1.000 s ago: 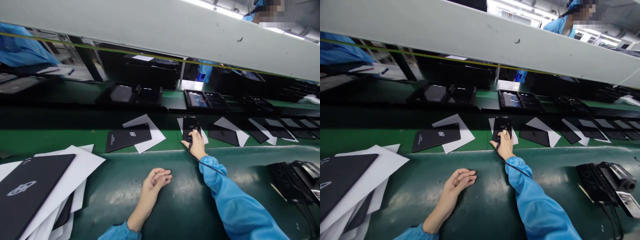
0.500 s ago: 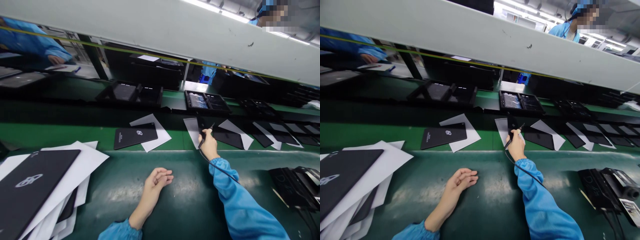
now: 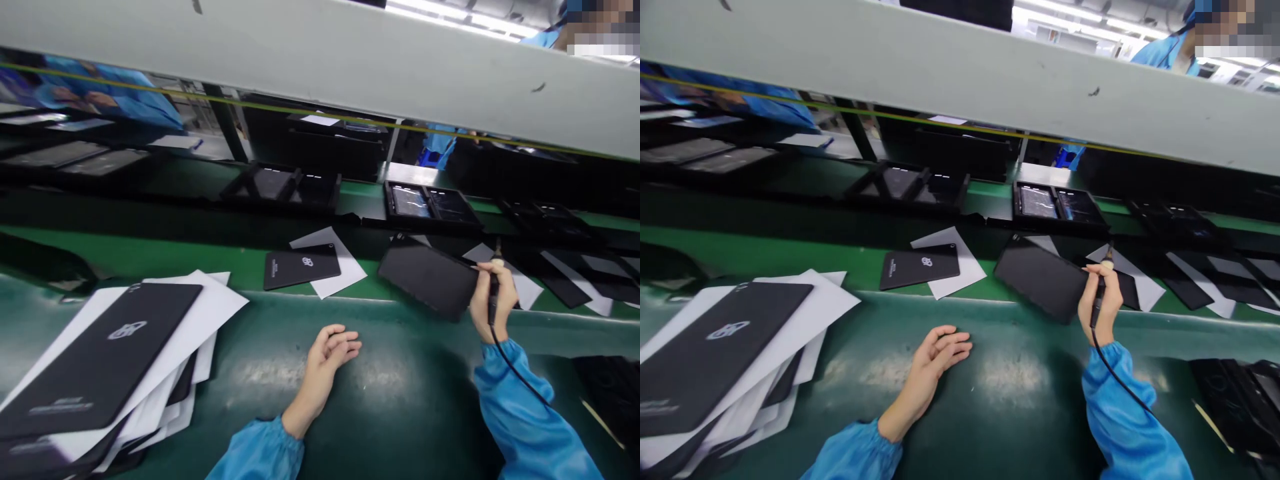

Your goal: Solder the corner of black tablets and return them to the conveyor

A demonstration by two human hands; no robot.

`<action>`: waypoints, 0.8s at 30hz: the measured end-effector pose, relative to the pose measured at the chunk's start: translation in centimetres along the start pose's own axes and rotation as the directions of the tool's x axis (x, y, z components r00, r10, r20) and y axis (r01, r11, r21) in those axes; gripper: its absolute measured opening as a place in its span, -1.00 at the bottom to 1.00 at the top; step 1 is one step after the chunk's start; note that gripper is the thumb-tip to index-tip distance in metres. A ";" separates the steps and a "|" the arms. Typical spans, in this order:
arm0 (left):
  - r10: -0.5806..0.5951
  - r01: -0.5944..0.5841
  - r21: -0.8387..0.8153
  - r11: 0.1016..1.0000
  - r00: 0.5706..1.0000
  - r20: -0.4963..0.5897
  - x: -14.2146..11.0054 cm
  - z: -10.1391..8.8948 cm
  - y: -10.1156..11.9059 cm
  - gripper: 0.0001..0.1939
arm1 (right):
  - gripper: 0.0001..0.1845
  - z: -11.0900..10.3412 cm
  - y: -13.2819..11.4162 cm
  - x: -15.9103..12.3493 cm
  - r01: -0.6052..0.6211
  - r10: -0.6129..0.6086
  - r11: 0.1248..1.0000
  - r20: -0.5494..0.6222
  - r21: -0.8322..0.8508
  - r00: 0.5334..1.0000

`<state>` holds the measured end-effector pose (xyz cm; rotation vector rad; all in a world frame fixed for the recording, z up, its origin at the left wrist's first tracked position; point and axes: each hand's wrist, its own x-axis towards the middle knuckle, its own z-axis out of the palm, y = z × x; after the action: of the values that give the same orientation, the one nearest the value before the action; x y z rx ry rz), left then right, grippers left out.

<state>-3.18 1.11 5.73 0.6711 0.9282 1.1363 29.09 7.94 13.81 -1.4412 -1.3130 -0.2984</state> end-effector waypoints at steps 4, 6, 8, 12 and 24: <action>0.010 -0.012 -0.041 0.999 0.999 -0.044 -0.5 0.4 0.4 -0.50 | -0.72 0.0 -2.4 -4.1 -0.049 0.015 0.988 0.229 0.145 0.973; 0.021 -0.022 -0.020 1.000 0.998 -0.055 -0.6 0.5 0.5 -0.53 | -0.73 0.2 -3.1 -6.1 -0.095 0.020 0.976 0.356 0.197 0.934; 0.038 -0.038 -0.015 0.999 0.998 -0.051 -0.6 0.5 0.5 -0.60 | -0.74 0.3 -3.3 -7.4 -0.132 0.021 0.966 0.440 0.223 0.898; 0.025 -0.026 -0.039 0.999 0.999 -0.031 -0.5 0.6 0.4 -0.68 | -0.72 -0.1 -2.9 -7.8 -0.012 -0.094 0.977 0.474 0.215 0.876; 0.011 -0.012 -0.031 0.999 1.000 -0.011 -0.5 0.7 0.2 -0.70 | -0.72 -1.9 -8.2 -10.9 -0.392 -0.034 0.760 0.634 0.519 0.773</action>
<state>-2.70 0.67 6.38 0.6460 0.9148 1.1637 19.46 -1.31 10.56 -1.0798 -1.5482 0.7779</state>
